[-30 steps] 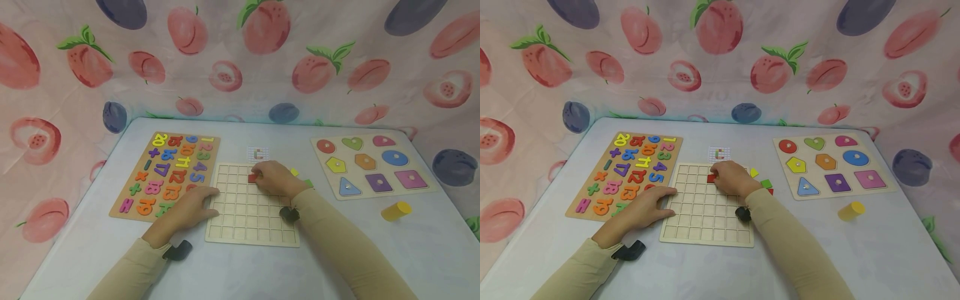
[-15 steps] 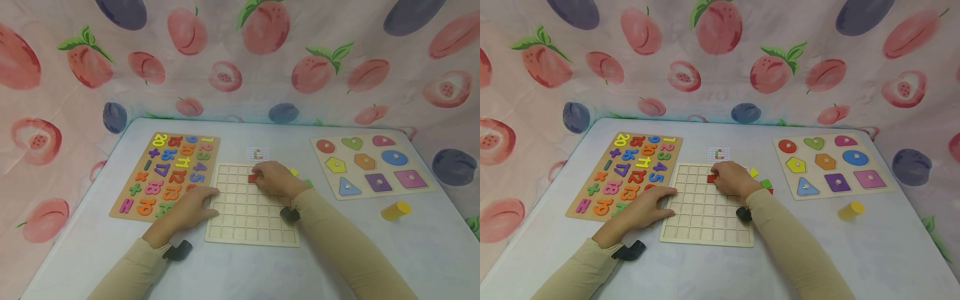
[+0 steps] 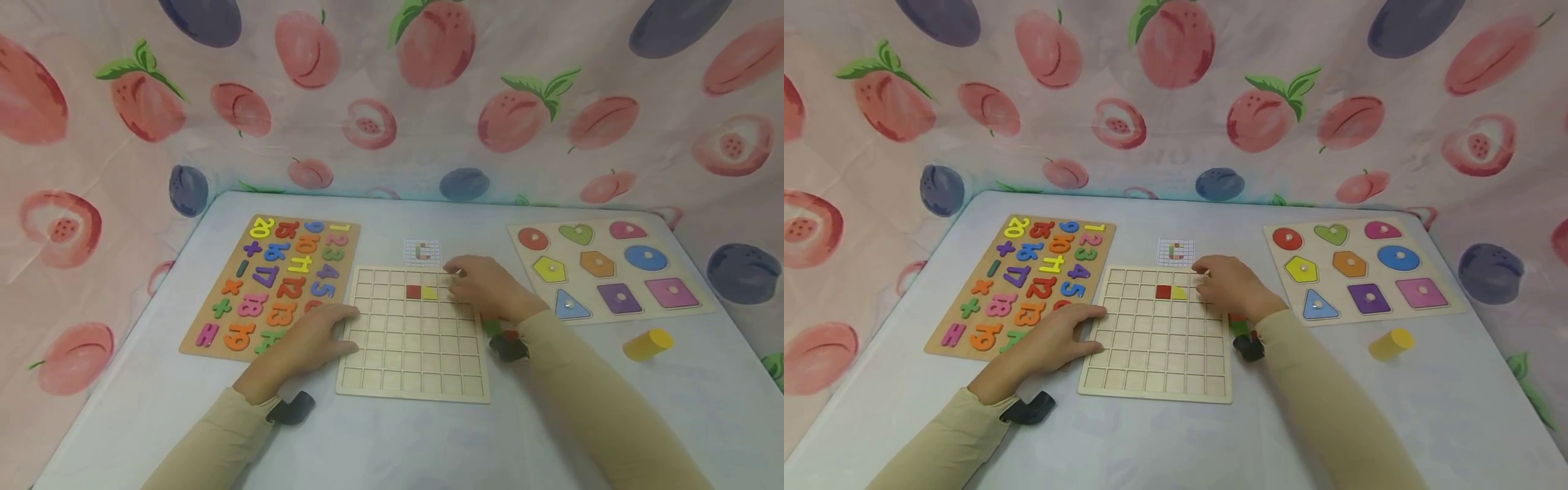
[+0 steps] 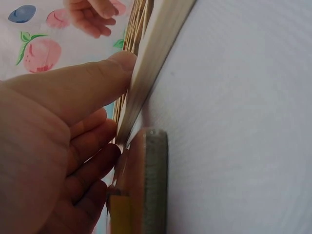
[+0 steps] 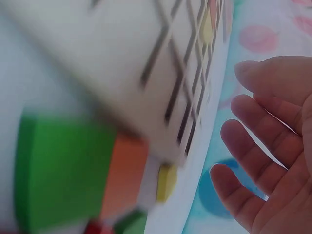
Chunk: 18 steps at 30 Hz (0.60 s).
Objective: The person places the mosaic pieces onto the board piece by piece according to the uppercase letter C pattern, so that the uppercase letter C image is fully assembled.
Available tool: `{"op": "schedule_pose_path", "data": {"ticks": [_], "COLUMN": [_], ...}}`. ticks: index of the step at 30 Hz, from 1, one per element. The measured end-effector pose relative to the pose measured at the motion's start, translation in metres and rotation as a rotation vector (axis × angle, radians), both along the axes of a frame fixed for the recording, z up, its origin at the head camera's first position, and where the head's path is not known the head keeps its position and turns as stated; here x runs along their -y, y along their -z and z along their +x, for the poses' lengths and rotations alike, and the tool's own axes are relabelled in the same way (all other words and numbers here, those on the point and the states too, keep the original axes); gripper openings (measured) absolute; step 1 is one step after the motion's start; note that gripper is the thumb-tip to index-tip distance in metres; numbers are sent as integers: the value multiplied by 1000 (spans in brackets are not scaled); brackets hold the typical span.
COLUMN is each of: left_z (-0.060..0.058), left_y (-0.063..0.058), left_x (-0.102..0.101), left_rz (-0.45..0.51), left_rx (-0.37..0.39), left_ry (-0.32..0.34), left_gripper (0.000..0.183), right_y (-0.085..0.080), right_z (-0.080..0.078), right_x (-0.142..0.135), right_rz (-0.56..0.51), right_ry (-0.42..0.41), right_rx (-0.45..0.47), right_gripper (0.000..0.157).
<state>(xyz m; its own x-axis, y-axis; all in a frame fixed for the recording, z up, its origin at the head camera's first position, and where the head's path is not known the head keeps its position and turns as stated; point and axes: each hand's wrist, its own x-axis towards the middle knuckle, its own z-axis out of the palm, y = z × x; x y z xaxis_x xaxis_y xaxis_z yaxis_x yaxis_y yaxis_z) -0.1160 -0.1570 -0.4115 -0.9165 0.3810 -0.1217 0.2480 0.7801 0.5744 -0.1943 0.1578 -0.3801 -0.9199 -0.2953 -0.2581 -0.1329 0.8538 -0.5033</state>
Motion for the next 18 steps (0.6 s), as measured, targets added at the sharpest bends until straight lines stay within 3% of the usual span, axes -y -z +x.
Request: {"op": "schedule_pose_path", "data": {"ticks": [3, 9, 18], "left_z": [0, 0, 1], "left_y": [-1, -1, -2], "left_x": [0, 0, 0], "left_rz": [-5, -3, 6], "left_rx": [1, 4, 0], "left_ry": [-1, -3, 0], "left_gripper": [59, 58, 58], "right_y": [-1, 5, 13], "right_z": [1, 1, 0], "right_x": [-12, -34, -56], "right_rz": [-8, 24, -20], "right_ry": [52, 74, 50], "right_rx": [24, 7, -43], "right_gripper": [44, 46, 45]}}
